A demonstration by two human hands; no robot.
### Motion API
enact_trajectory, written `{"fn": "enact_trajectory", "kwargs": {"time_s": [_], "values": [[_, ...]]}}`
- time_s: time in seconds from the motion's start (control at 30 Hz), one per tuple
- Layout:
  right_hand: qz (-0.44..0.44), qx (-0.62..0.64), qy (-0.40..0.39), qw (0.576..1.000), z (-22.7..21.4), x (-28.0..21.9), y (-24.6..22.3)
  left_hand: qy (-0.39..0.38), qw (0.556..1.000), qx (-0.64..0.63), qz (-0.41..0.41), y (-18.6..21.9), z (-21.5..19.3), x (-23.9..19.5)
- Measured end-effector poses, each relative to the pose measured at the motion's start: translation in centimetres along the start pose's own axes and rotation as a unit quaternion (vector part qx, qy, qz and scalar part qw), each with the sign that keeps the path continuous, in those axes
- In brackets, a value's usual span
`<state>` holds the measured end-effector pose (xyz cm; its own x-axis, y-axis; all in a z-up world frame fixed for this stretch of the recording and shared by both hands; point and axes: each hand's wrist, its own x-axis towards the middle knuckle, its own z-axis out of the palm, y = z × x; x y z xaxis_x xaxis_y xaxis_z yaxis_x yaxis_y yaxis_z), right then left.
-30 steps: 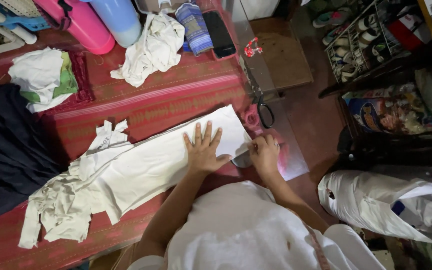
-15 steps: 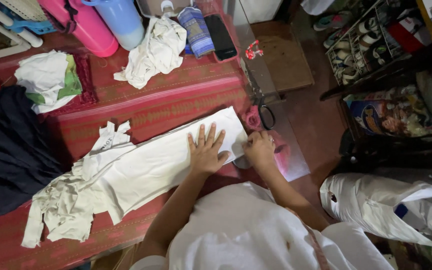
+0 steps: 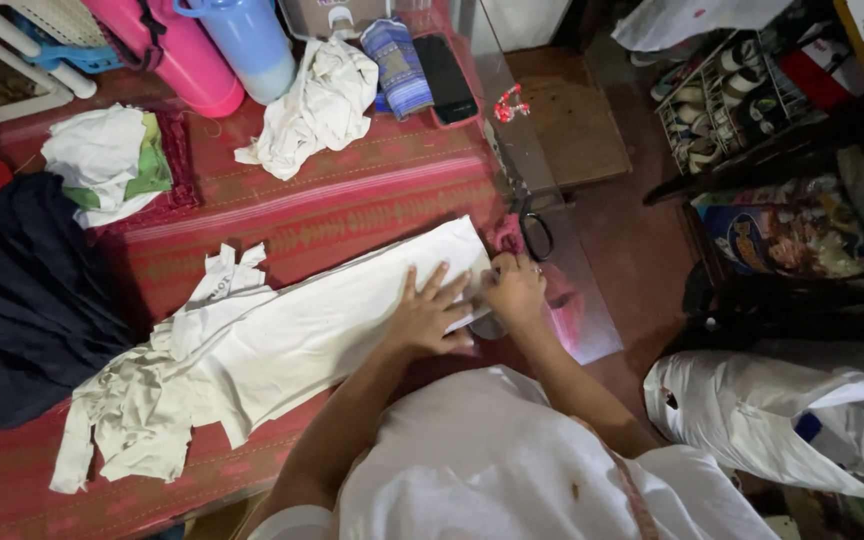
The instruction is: The person is cutting a piece of white fabric with scissors after folding it on a table.
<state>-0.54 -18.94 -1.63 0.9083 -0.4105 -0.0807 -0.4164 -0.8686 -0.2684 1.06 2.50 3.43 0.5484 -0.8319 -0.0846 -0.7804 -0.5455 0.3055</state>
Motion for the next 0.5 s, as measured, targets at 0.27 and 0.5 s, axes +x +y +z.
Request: {"fn": "enact_trajectory", "kwargs": {"time_s": [0.27,0.5], "values": [[0.034,0.068,-0.029,0.997,1.0,0.5,0.7,0.222,0.974,-0.037,-0.039,-0.1,4.5,1.1],[0.049,0.085,-0.104,0.990,-1.0,0.6,0.2,-0.008,0.988,-0.110,-0.104,0.7,0.0,1.1]]}}
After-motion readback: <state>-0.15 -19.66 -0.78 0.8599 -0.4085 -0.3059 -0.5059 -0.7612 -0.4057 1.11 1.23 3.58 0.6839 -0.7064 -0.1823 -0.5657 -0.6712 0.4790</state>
